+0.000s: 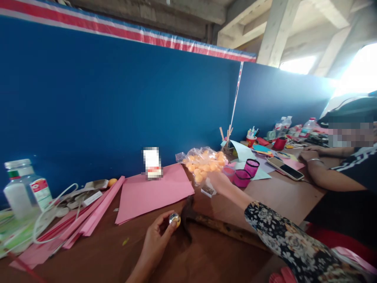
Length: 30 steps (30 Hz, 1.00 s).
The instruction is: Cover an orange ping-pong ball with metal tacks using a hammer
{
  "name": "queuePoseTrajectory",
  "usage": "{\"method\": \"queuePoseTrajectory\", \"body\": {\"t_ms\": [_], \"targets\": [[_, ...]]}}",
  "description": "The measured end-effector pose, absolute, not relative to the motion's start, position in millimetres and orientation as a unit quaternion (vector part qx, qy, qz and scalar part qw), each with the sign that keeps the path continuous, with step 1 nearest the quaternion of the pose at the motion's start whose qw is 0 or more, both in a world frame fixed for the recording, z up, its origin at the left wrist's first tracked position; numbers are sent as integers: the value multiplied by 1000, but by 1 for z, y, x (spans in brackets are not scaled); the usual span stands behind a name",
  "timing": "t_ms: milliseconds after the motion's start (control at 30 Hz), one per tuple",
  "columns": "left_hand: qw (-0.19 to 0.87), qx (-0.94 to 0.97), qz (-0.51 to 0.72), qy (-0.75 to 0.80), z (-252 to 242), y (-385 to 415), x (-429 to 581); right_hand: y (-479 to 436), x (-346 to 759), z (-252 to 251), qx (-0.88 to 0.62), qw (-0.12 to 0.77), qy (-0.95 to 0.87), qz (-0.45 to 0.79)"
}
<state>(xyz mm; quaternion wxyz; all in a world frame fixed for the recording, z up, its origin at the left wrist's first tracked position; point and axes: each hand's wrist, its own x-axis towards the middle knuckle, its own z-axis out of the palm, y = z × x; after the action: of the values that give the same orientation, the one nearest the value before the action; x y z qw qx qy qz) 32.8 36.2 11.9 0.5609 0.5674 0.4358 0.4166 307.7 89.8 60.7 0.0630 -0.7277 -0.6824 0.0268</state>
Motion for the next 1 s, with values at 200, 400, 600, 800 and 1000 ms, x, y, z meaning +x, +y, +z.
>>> {"method": "queuePoseTrajectory", "body": {"t_ms": [200, 400, 600, 800, 1000], "targets": [[578, 537, 431, 438, 10, 36, 31, 108, 298, 59, -697, 105, -710, 0], [593, 491, 437, 464, 8, 38, 31, 106, 292, 62, -687, 144, -711, -46], [598, 486, 446, 455, 8, 38, 32, 99, 295, 62, -685, 127, -716, -46], [604, 469, 451, 461, 10, 38, 32, 96, 291, 61, -667, 98, -738, -24], [597, 473, 452, 464, 10, 38, 31, 91, 282, 58, -652, 54, -756, 10]]}}
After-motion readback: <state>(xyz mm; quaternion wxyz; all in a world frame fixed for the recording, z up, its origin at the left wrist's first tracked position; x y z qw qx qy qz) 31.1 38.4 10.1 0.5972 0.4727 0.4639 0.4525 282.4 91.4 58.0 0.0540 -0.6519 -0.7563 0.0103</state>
